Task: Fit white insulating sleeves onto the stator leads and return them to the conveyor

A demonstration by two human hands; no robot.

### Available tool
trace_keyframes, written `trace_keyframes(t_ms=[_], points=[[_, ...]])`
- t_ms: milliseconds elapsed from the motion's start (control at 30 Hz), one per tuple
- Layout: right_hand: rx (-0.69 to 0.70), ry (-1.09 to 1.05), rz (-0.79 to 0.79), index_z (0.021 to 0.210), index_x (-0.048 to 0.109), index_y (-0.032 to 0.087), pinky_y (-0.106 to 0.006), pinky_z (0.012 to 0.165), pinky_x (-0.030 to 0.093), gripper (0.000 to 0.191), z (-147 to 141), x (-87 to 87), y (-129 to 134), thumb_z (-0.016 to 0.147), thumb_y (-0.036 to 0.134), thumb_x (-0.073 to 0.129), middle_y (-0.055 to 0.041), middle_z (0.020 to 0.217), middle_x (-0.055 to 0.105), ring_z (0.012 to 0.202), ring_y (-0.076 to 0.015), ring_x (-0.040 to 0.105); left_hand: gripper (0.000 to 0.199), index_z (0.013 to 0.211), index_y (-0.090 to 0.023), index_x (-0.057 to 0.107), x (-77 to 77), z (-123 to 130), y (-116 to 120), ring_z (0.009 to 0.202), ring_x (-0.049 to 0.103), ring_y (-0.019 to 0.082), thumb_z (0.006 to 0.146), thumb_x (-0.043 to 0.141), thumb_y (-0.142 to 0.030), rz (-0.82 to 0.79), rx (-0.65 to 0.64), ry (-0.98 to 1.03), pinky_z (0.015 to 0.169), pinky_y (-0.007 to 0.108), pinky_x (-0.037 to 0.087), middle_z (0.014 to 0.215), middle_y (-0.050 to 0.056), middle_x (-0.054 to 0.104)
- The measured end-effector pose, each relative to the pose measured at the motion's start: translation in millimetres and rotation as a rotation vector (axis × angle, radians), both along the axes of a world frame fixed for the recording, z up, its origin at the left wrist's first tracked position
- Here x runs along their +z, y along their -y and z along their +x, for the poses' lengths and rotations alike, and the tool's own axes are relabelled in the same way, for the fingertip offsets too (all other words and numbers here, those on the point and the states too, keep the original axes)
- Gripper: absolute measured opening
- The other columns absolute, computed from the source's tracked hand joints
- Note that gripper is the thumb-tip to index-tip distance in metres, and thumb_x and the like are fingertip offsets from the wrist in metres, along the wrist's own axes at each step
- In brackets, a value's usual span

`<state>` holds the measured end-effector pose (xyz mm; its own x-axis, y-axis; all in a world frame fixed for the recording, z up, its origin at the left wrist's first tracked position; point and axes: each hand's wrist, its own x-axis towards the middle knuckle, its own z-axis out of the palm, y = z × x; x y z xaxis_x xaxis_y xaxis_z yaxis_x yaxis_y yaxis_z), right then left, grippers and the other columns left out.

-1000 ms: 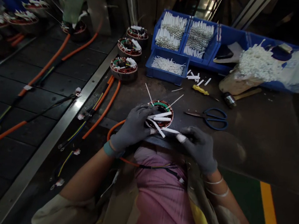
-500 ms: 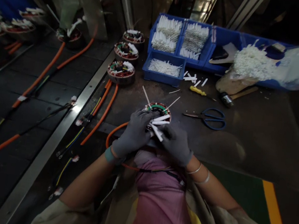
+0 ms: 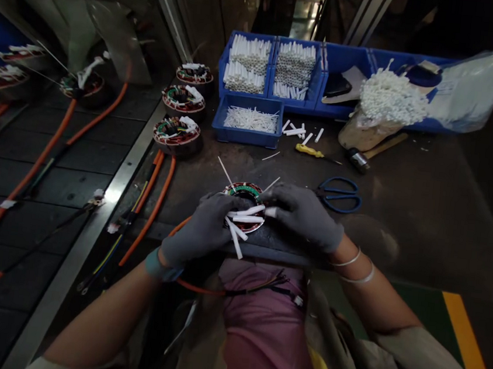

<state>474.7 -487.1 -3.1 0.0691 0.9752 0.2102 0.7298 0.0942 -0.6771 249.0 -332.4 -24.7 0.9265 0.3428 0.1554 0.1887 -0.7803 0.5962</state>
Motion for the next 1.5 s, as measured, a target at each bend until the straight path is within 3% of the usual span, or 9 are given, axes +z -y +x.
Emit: trace_keyframes(t_ms=[133, 333, 500, 633, 800, 1133, 1267, 1400, 1500], points=[[0.12, 0.138, -0.021, 0.107, 0.076, 0.017, -0.031, 0.079, 0.047, 0.012, -3, -13.1, -16, 0.098, 0.015, 0.068, -0.0107, 0.111, 0.073, 0.094, -0.0226, 0.067, 0.046, 0.119, -0.022, 0.073, 1.3, 2, 2, 0.106, 0.072, 0.03, 0.082, 0.084, -0.048, -0.001, 0.011, -0.059, 0.102, 0.047, 0.047, 0.114, 0.008, 0.078], [0.154, 0.063, 0.108, 0.107, 0.074, 0.017, -0.032, 0.082, 0.05, 0.013, 8, -34.6, -12, 0.104, 0.022, 0.062, -0.0109, 0.108, 0.073, 0.095, -0.0225, 0.067, 0.048, 0.126, -0.024, 0.071, 4.4, 2, 5, 0.113, 0.071, 0.033, 0.086, 0.079, -0.051, 0.024, 0.004, -0.119, 0.105, 0.049, 0.044, 0.12, 0.008, 0.077], [0.053, 0.02, 0.145, 0.111, 0.074, 0.019, -0.033, 0.084, 0.049, 0.02, -1, -14.0, 9, 0.106, 0.035, 0.064, -0.0086, 0.105, 0.075, 0.096, -0.0221, 0.069, 0.047, 0.13, -0.023, 0.069, 3.6, -2, 7, 0.117, 0.069, 0.032, 0.09, 0.075, -0.048, 0.024, 0.007, -0.066, 0.106, 0.048, 0.044, 0.123, 0.009, 0.076], [0.032, 0.222, -0.015, 0.1, 0.076, 0.021, -0.033, 0.068, 0.036, 0.034, -50, 1.1, 34, 0.092, 0.054, 0.078, -0.0066, 0.092, 0.074, 0.079, -0.0219, 0.064, 0.045, 0.13, -0.022, 0.07, 1.4, -5, 7, 0.119, 0.069, 0.031, 0.09, 0.076, -0.043, 0.011, -0.014, -0.018, 0.11, 0.049, 0.044, 0.125, 0.01, 0.076], [-0.113, 0.323, -0.055, 0.087, 0.073, 0.019, -0.034, 0.062, 0.025, 0.029, -94, -4.0, 41, 0.102, 0.042, 0.062, -0.006, 0.078, 0.071, 0.068, -0.0192, 0.057, 0.047, 0.132, -0.023, 0.072, 0.7, -8, 3, 0.122, 0.067, 0.031, 0.089, 0.079, -0.039, 0.06, -0.058, 0.017, 0.105, 0.047, 0.048, 0.127, 0.011, 0.075], [-0.107, 0.118, 0.007, 0.08, 0.064, 0.019, -0.031, 0.063, 0.032, 0.037, -109, -32.5, 47, 0.108, 0.034, 0.045, -0.0043, 0.075, 0.069, 0.067, -0.0174, 0.057, 0.039, 0.128, -0.025, 0.073, -1.3, -4, 3, 0.122, 0.067, 0.031, 0.091, 0.075, -0.039, 0.051, -0.048, 0.001, 0.109, 0.049, 0.044, 0.123, 0.009, 0.076], [-0.159, 0.078, 0.01, 0.078, 0.064, 0.019, -0.03, 0.061, 0.03, 0.035, -100, -22.1, 48, 0.107, 0.033, 0.05, -0.0024, 0.072, 0.066, 0.062, -0.0152, 0.053, 0.042, 0.13, -0.022, 0.071, -3.5, -4, 2, 0.123, 0.066, 0.031, 0.09, 0.074, -0.036, 0.044, -0.068, -0.008, 0.109, 0.047, 0.044, 0.124, 0.009, 0.076], [-0.076, 0.183, -0.07, 0.082, 0.064, 0.019, -0.032, 0.063, 0.027, 0.026, -93, -7.4, 39, 0.102, 0.032, 0.054, -0.0042, 0.077, 0.068, 0.066, -0.0169, 0.052, 0.041, 0.129, -0.021, 0.072, -5.0, -4, 3, 0.119, 0.067, 0.03, 0.091, 0.072, -0.035, 0.051, -0.069, 0.01, 0.108, 0.046, 0.043, 0.123, 0.01, 0.075], [-0.022, 0.201, -0.079, 0.08, 0.062, 0.019, -0.033, 0.063, 0.025, 0.022, -94, -12.0, 30, 0.097, 0.031, 0.054, -0.0051, 0.077, 0.067, 0.065, -0.0171, 0.049, 0.041, 0.131, -0.022, 0.071, -3.1, -6, 3, 0.122, 0.066, 0.031, 0.092, 0.07, -0.034, 0.052, -0.072, 0.008, 0.11, 0.048, 0.042, 0.126, 0.01, 0.074]])
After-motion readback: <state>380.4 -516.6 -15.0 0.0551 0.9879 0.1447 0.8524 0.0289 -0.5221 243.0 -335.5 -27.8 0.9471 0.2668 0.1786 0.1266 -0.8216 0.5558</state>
